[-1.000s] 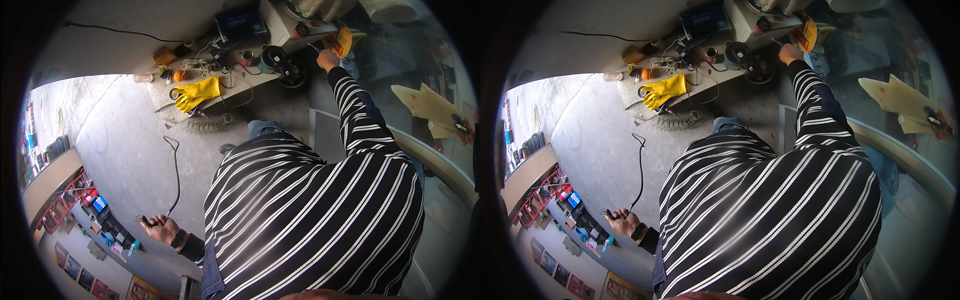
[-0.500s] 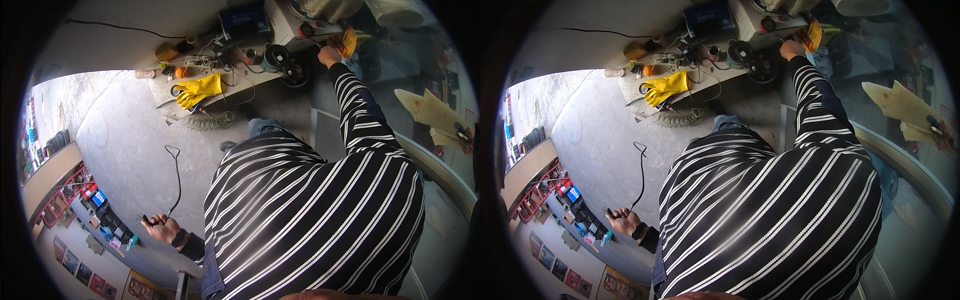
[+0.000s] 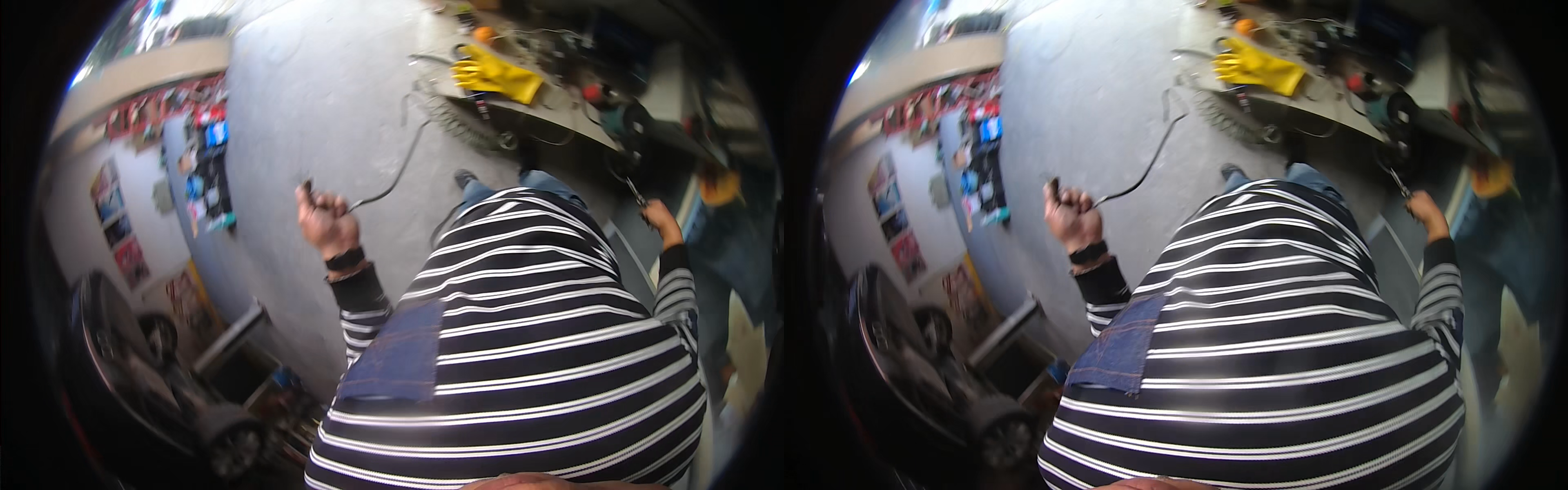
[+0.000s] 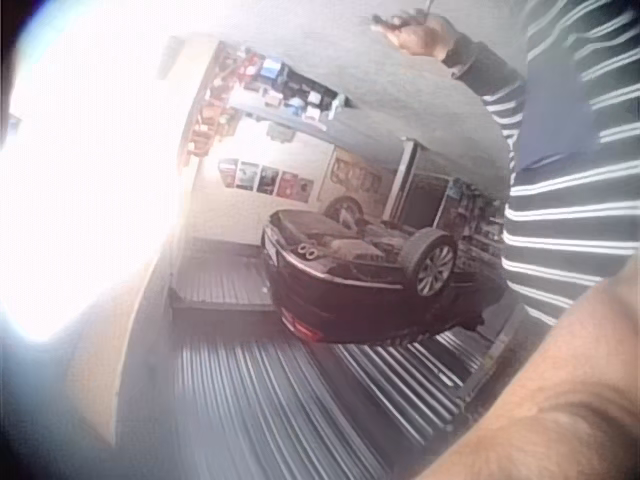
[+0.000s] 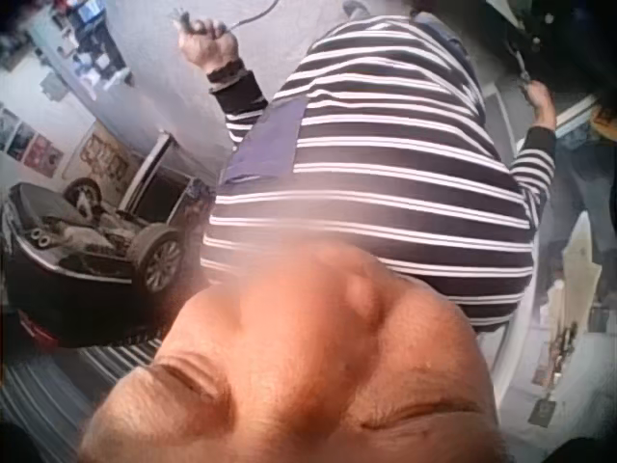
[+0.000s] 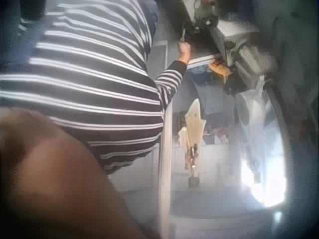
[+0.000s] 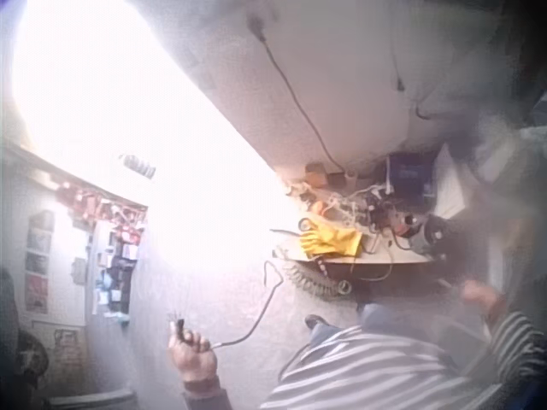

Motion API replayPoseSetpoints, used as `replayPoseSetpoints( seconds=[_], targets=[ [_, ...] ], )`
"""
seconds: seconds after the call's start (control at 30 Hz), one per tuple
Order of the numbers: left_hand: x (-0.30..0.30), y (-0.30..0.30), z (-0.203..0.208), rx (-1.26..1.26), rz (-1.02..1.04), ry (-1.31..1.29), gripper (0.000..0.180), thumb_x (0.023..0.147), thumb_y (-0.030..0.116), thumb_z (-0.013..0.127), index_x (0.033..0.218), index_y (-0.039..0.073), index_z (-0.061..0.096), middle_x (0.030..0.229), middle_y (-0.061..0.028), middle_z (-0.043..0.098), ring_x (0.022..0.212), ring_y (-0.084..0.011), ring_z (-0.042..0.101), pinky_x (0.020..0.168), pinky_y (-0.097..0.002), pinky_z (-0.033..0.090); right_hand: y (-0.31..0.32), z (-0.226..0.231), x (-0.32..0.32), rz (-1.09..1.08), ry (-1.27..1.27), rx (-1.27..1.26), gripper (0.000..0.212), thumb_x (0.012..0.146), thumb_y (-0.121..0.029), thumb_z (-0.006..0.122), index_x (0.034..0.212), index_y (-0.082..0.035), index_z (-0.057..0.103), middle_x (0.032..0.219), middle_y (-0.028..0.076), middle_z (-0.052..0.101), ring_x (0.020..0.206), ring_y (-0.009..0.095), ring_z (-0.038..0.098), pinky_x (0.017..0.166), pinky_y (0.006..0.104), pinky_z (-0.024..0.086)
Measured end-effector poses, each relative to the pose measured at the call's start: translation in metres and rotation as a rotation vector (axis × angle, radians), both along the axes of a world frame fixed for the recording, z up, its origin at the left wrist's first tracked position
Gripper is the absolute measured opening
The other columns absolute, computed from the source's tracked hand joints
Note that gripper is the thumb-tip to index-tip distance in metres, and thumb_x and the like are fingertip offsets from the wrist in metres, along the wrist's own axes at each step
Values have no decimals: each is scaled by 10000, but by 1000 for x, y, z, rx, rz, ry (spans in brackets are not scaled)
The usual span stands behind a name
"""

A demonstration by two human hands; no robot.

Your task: The person uses pliers to strip insulation from the ends of several wires. They repeatedly grip, twist, and pull the insulation off each wire end, then place the pliers back on the workbench before moving to the next wire.

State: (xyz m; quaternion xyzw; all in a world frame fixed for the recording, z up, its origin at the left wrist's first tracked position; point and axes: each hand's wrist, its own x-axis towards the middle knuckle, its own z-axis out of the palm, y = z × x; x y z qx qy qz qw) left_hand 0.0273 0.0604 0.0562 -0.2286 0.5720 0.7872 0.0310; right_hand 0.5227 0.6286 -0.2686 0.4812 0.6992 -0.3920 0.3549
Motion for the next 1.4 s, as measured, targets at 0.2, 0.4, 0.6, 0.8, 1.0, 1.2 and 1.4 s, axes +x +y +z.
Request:
replayPoseSetpoints(
  seconds=[0.2, 0.4, 0.6, 0.8, 1.0, 1.2, 1.4],
  targets=[
    [9, 32, 19, 105, 11, 6, 281, 1113, 313, 514, 1135, 46, 598, 677, 38, 401, 540, -87, 256, 489, -276, 214, -68, 143, -173, 266, 776, -139, 391, 759, -102, 551, 1085, 70, 680, 958, 169, 689, 875, 346, 642, 821, 383, 507],
    [15, 20, 38, 231, -57, 47, 268, 1117, 292, 512, 1125, 42, 611, 680, 30, 414, 536, -85, 253, 488, -268, 214, -186, 236, -331, 822, 1295, -16, 395, 742, -55, 565, 1108, 61, 656, 1298, 215, 637, 1185, 387, 609, 1060, 425, 468],
    [23, 4, 48, 391, -78, 72, 257, 1118, 284, 507, 1122, 47, 604, 687, 29, 418, 544, -84, 265, 498, -263, 224, -299, 280, -409, 955, 1441, -166, 285, 769, 9, 614, 1045, 35, 681, 1320, 197, 627, 1194, 373, 615, 1051, 454, 488],
    [12, -12, 64, 639, -21, 103, 258, 1129, 283, 473, 1093, 53, 583, 707, 29, 426, 554, -88, 285, 510, -265, 244, -371, 300, -439, 710, 1560, -282, 256, 905, -193, 763, 1028, 23, 701, 1282, 192, 642, 1122, 355, 636, 949, 418, 524],
    [-5, -28, 70, 719, -82, 267, 240, 1118, 234, 449, 1150, 46, 594, 917, -48, 603, 778, -168, 530, 737, -320, 450, -406, 307, -461, 510, 1538, -486, 152, 950, -107, 715, 1000, 35, 691, 1273, 149, 635, 992, 248, 624, 873, 344, 507],
    [1, -33, 55, 298, -313, 356, 306, 1058, 123, 554, 1338, 4, 587, 1262, -117, 662, 1127, -193, 636, 1012, -373, 483, -423, 312, -473, 409, 1542, -524, 239, 1002, -156, 687, 1154, 27, 703, 1286, 116, 617, 1030, 192, 592, 906, 309, 475],
    [-12, -45, 34, -77, -446, 473, 260, 1006, 66, 696, 1236, -50, 662, 1116, -122, 717, 969, -186, 691, 895, -307, 555, -434, 312, -476, 305, 1438, -803, 296, 1017, -207, 680, 1202, 23, 709, 1311, 124, 621, 1168, 212, 580, 1024, 347, 441]
  ],
)
